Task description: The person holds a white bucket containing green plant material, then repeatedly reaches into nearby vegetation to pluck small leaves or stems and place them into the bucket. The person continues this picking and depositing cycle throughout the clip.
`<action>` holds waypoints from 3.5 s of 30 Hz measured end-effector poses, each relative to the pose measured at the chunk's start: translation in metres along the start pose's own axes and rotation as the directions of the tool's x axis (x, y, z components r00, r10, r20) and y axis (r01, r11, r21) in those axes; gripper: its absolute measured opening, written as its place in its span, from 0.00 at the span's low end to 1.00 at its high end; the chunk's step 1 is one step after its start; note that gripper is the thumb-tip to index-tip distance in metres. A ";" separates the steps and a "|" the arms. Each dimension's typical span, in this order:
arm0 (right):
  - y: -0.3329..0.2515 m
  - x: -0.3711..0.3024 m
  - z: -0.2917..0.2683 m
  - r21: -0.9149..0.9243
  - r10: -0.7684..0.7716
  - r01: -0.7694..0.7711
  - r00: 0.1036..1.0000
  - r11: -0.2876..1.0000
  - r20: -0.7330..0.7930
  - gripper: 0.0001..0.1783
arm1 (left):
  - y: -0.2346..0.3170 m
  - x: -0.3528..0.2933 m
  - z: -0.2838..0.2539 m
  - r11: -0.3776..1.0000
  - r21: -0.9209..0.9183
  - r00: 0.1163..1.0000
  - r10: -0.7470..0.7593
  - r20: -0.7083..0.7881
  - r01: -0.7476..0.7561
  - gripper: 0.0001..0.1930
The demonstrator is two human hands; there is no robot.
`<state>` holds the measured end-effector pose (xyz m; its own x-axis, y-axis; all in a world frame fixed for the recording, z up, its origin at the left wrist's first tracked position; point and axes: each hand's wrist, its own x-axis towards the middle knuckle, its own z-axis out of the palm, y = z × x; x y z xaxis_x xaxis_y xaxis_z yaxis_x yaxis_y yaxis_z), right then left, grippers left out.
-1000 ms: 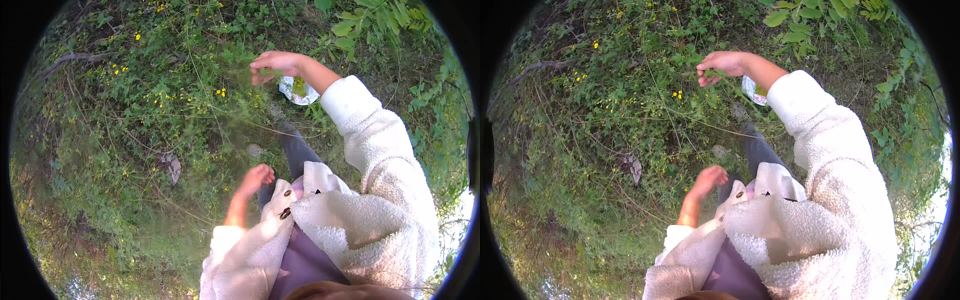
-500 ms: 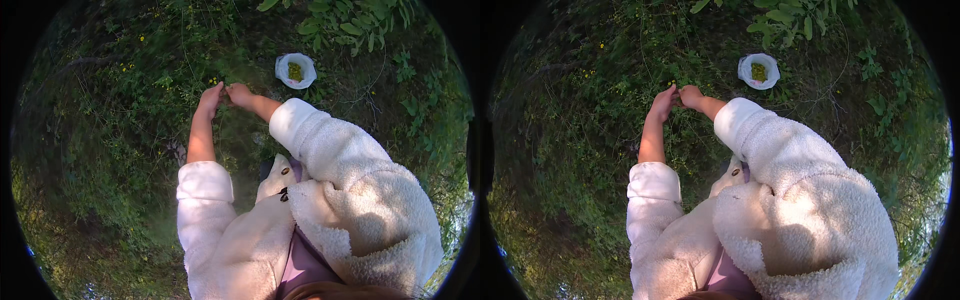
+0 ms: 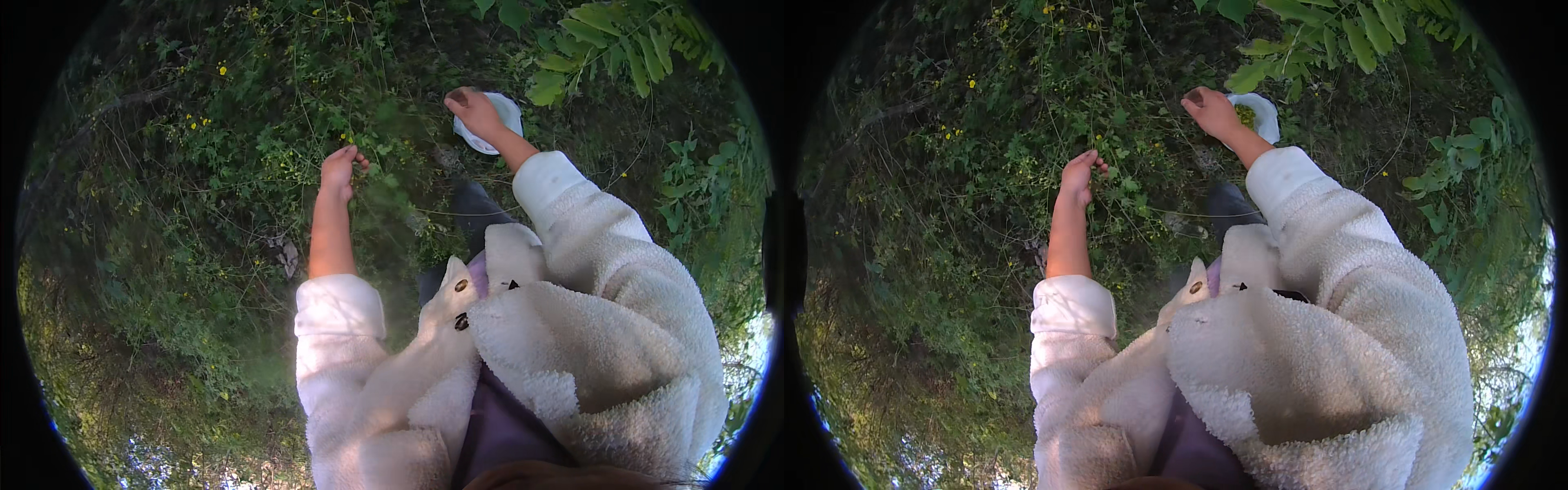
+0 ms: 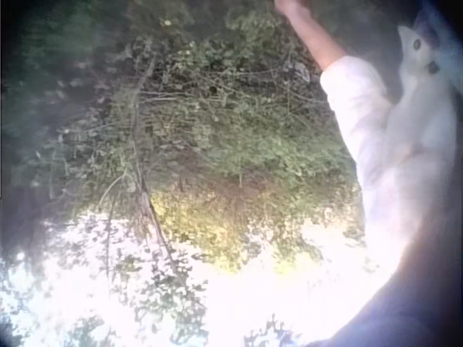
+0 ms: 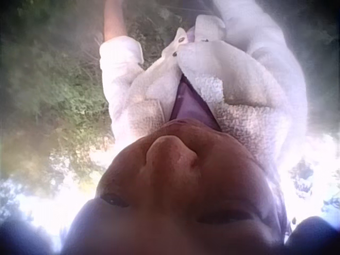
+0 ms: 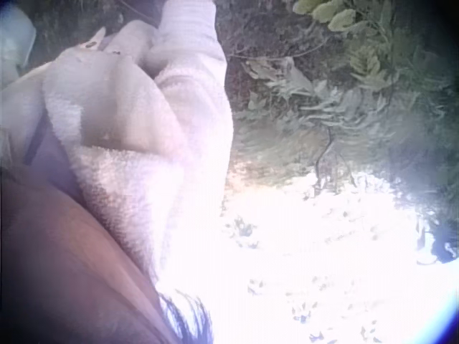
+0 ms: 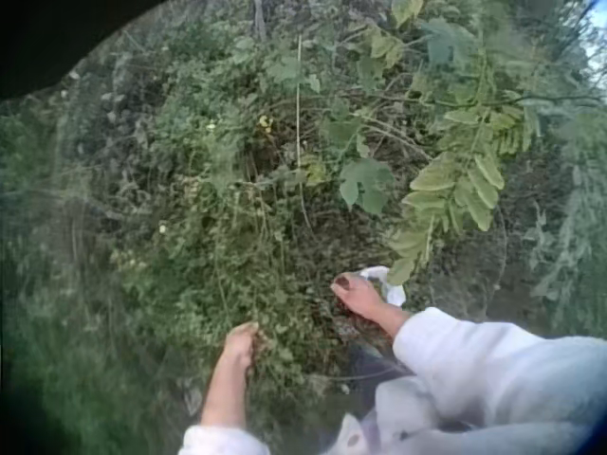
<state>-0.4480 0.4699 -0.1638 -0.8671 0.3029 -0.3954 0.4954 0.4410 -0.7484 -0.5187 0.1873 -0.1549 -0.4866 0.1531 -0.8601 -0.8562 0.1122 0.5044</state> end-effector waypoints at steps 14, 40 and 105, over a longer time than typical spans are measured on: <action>-0.018 -0.018 0.123 -0.056 -0.095 0.114 0.960 0.992 0.264 0.15 | -0.028 0.039 0.001 0.937 0.350 0.997 -0.040 0.063 0.015 0.27; 0.220 0.186 0.112 0.457 0.655 -0.618 0.749 0.640 0.095 0.22 | -0.047 0.052 0.020 0.948 0.303 0.995 0.090 0.038 -0.098 0.08; 0.073 -0.035 0.055 0.602 0.231 -0.477 0.867 0.640 0.441 0.18 | 0.050 -0.020 -0.032 0.842 -0.368 0.877 -0.225 0.424 0.394 0.08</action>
<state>-0.3847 0.4450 -0.2339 -0.6607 -0.0084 -0.7506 0.6991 -0.3710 -0.6113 -0.5575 0.1583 -0.1153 -0.1605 0.5255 -0.8356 -0.9767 -0.2065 0.0577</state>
